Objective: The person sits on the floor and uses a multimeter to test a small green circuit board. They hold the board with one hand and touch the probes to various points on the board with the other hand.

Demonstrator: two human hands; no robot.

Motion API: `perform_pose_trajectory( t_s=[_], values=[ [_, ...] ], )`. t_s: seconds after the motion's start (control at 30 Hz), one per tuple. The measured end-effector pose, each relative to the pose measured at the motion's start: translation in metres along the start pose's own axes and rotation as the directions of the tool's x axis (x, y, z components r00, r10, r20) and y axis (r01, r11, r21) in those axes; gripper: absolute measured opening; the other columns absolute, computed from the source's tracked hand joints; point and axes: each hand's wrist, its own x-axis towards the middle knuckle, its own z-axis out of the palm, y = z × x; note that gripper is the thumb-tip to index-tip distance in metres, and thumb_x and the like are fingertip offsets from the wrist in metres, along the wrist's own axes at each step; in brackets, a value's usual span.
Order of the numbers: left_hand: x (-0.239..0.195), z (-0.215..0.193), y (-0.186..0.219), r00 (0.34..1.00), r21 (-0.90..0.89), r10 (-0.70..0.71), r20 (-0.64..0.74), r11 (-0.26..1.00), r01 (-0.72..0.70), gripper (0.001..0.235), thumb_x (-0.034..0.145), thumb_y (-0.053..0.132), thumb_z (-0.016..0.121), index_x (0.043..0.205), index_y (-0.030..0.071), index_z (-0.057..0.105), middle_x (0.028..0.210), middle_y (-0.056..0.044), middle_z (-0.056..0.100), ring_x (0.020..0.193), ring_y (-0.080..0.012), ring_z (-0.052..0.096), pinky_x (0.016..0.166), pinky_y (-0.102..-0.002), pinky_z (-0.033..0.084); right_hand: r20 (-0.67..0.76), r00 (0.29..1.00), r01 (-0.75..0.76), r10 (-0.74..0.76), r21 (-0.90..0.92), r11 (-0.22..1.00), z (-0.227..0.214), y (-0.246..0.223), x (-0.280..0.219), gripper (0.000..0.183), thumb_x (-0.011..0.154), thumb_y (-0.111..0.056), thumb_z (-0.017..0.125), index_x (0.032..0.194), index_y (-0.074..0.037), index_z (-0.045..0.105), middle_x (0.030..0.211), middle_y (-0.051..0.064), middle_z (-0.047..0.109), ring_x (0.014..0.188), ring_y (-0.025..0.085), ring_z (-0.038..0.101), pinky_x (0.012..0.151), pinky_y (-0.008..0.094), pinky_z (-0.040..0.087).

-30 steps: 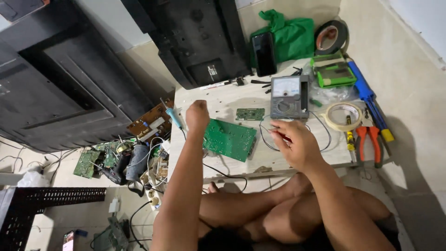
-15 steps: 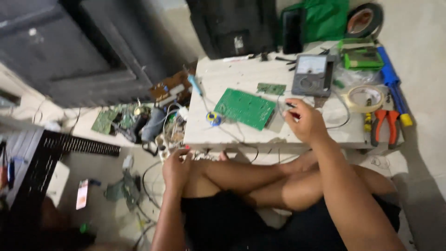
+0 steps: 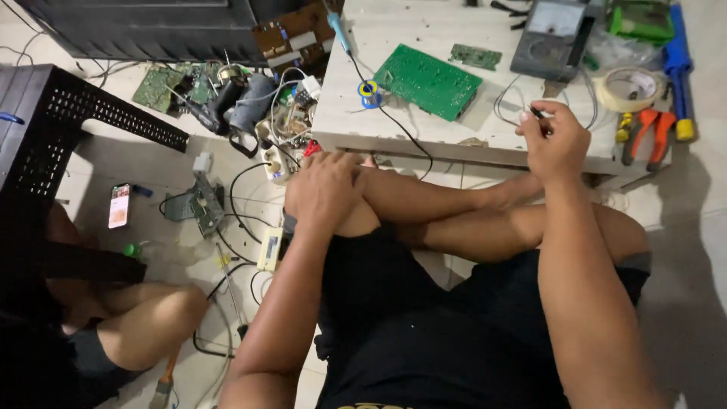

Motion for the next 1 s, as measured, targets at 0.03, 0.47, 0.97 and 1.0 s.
perform_pose_trajectory(
  t_s=[0.03,0.47,0.97,1.0],
  values=[
    [-0.005,-0.009,0.004,0.999,-0.01,0.042,-0.018,0.999,-0.043,0.034,0.092,0.047,0.06,0.11,0.022,0.076,0.107,-0.007,0.076,0.111,-0.0323,0.07,0.099,-0.049,0.05,-0.034,0.999,-0.009,0.011,0.043,0.999,0.0,-0.009,-0.003,0.016,0.107,-0.012,0.076,0.122,-0.007,0.074,0.08,0.009,0.074,0.071,0.022,0.072,0.063,0.033,0.058],
    [-0.013,0.013,-0.01,0.941,0.028,0.223,-0.254,0.974,-0.223,0.009,0.083,0.024,0.063,0.074,0.025,0.065,0.075,0.004,0.068,0.078,-0.0218,0.065,0.072,-0.039,0.045,0.011,0.972,0.231,-0.233,0.072,0.97,0.006,-0.021,-0.008,0.017,0.131,0.004,0.074,0.139,0.018,0.073,0.122,0.029,0.072,0.084,0.033,0.072,0.069,0.031,0.048],
    [0.038,0.051,-0.082,0.871,-0.498,-0.004,-0.492,0.821,-0.277,0.017,0.102,0.026,0.063,0.104,0.011,0.07,0.097,-0.008,0.073,0.084,-0.0296,0.071,0.074,-0.044,0.056,0.016,0.99,0.141,-0.141,-0.233,0.962,0.082,0.043,-0.015,0.015,0.125,0.008,0.076,0.13,0.021,0.082,0.097,0.018,0.075,0.089,0.024,0.071,0.078,0.03,0.054],
    [0.039,0.048,-0.087,0.834,-0.549,-0.048,-0.549,0.774,-0.317,0.015,0.102,0.023,0.064,0.104,0.009,0.07,0.096,-0.009,0.072,0.084,-0.0278,0.071,0.074,-0.041,0.059,0.009,0.995,0.097,-0.097,-0.192,0.977,0.086,0.052,-0.011,0.018,0.133,0.003,0.07,0.136,0.021,0.075,0.094,0.022,0.074,0.088,0.028,0.074,0.076,0.033,0.052]
  ],
)
